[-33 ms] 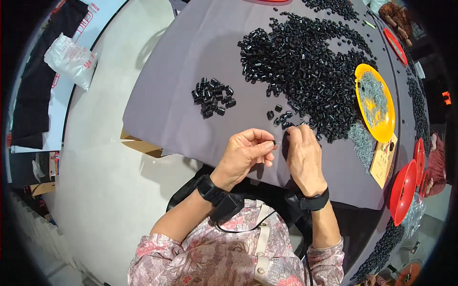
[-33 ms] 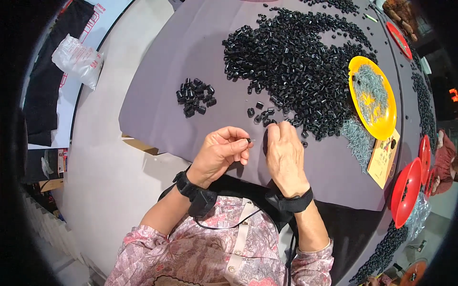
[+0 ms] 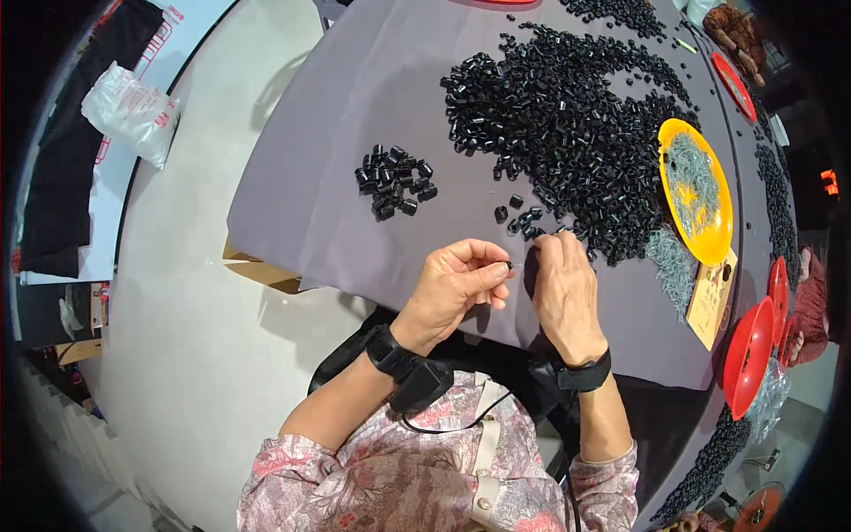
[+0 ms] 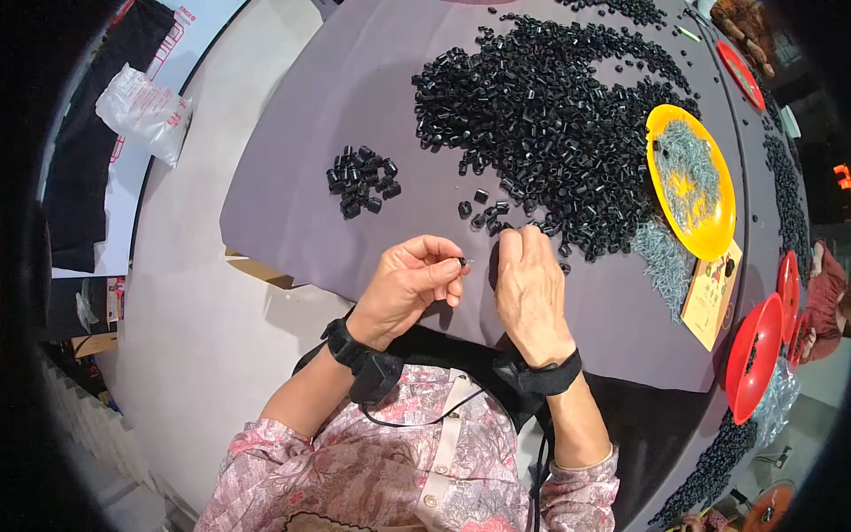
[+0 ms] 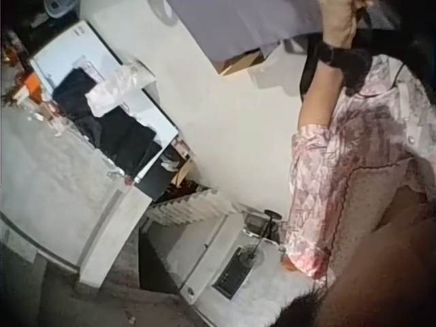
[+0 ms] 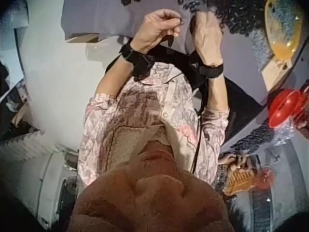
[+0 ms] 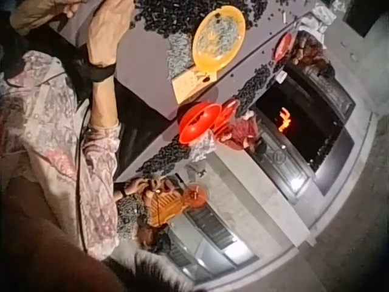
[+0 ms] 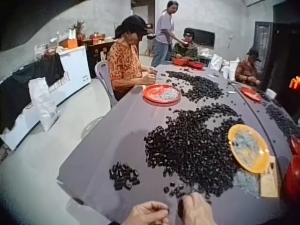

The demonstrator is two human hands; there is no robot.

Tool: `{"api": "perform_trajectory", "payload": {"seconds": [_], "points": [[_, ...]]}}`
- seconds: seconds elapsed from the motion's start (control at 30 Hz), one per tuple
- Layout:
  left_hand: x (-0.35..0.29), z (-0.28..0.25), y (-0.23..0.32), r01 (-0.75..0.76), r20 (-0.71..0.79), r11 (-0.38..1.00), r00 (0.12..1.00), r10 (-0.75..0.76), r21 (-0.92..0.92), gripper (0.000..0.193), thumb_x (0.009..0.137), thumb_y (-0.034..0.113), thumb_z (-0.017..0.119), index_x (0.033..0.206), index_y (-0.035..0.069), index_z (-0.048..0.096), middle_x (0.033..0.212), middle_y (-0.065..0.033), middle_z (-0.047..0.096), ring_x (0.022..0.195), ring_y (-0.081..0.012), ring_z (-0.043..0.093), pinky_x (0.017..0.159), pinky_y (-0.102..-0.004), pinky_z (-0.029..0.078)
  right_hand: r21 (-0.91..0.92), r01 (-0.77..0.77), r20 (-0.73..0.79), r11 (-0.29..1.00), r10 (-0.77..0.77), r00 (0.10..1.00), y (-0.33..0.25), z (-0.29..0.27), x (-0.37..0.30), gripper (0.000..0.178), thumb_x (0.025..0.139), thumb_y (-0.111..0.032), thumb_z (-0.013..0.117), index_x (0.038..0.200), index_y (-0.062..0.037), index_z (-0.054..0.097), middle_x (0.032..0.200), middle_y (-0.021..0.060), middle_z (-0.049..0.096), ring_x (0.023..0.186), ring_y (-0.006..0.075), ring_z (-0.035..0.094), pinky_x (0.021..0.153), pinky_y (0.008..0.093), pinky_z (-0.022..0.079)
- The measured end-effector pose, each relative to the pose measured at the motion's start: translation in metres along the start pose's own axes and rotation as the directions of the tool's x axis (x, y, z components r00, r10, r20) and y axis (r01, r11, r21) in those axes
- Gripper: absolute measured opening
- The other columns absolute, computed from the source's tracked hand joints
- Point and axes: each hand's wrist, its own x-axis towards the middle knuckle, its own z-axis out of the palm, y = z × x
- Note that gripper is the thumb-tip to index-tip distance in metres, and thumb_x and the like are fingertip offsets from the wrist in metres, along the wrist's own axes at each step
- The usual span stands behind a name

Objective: Sorting and inspecting small black plastic components on a circular assembly table.

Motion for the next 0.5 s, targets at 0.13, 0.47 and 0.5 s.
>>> {"api": "perform_trajectory", "payload": {"seconds": [0.13, 0.47, 0.5], "points": [[0.001, 0.001, -0.001, -0.004, 0.008, 1.0, 1.0, 0.004, 0.019, 0.011, 0.092, 0.001, 0.063, 0.103, 0.0, 0.063, 0.092, -0.013, 0.068, 0.071, -0.0163, 0.066, 0.064, -0.0283, 0.057, 0.193, 0.022, -0.088, 0.981, -0.005, 0.996, 0.0, -0.003, -0.003, 0.029, 0.08, 0.007, 0.053, 0.109, 0.0036, 0.056, 0.087, 0.0161, 0.049, 0.081, 0.032, 0.055, 0.071, 0.0396, 0.048], [0.005, 0.013, -0.005, 0.028, 0.024, 1.0, 0.999, -0.028, -0.01, 0.013, 0.092, 0.001, 0.064, 0.105, -0.001, 0.063, 0.093, -0.0138, 0.069, 0.073, -0.0168, 0.068, 0.064, -0.0288, 0.058, 0.943, -0.294, 0.202, 0.154, 0.434, 0.878, -0.009, -0.014, -0.015, 0.017, 0.097, -0.005, 0.057, 0.112, 0.0022, 0.058, 0.094, 0.0068, 0.063, 0.079, 0.0107, 0.063, 0.075, 0.0244, 0.053], [0.006, 0.013, -0.006, 0.03, 0.024, 1.0, 0.999, -0.03, -0.009, 0.013, 0.092, 0.001, 0.064, 0.105, -0.001, 0.063, 0.093, -0.0138, 0.069, 0.073, -0.0168, 0.068, 0.064, -0.0288, 0.058, 0.945, -0.261, 0.157, 0.197, 0.429, 0.89, -0.005, -0.01, -0.018, 0.018, 0.095, -0.004, 0.06, 0.111, 0.0038, 0.06, 0.097, 0.0088, 0.066, 0.082, 0.0119, 0.065, 0.077, 0.025, 0.054]]}}
